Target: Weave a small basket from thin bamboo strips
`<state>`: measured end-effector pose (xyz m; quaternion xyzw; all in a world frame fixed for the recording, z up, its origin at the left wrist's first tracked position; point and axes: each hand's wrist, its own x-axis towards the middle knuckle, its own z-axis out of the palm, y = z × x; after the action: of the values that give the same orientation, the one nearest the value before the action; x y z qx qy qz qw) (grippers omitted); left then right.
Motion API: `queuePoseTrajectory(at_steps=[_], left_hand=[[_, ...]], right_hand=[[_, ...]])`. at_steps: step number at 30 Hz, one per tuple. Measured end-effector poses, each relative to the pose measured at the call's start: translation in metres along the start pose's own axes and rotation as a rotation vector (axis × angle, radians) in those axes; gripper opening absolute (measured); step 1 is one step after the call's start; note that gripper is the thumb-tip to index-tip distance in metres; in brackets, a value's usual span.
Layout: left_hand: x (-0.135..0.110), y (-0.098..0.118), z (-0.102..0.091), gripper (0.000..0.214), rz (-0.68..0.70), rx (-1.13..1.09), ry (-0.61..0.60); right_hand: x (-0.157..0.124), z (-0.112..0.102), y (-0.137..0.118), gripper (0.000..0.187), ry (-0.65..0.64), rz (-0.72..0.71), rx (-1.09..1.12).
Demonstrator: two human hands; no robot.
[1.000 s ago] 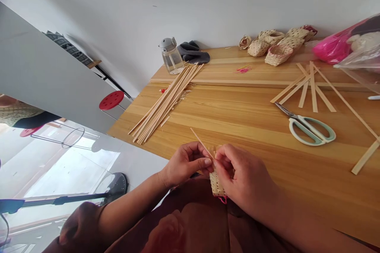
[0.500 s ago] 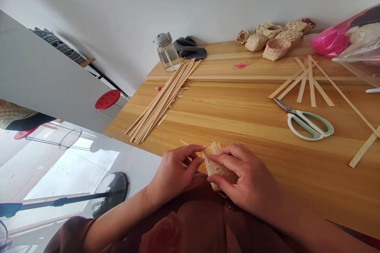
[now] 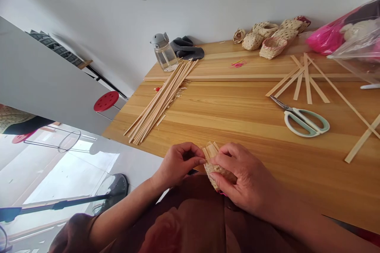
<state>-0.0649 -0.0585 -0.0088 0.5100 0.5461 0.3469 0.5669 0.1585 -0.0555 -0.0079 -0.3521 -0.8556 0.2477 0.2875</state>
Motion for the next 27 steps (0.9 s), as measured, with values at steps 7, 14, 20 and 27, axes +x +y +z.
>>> queuePoseTrajectory(at_steps=[7, 14, 20, 27], left_hand=[[-0.011, 0.001, 0.007, 0.006, 0.072, 0.118, 0.076], [-0.010, -0.003, 0.008, 0.008, 0.027, -0.045, -0.003], [-0.012, -0.004, 0.005, 0.009, 0.146, 0.051, -0.046], [-0.016, 0.003, -0.002, 0.015, 0.202, 0.142, -0.096]], right_hand=[[-0.007, 0.001, 0.006, 0.024, 0.014, 0.111, 0.076], [-0.006, -0.003, 0.002, 0.022, 0.004, 0.142, 0.047], [-0.004, -0.005, -0.004, 0.012, -0.018, 0.114, 0.044], [-0.007, -0.004, -0.002, 0.014, -0.013, 0.129, 0.066]])
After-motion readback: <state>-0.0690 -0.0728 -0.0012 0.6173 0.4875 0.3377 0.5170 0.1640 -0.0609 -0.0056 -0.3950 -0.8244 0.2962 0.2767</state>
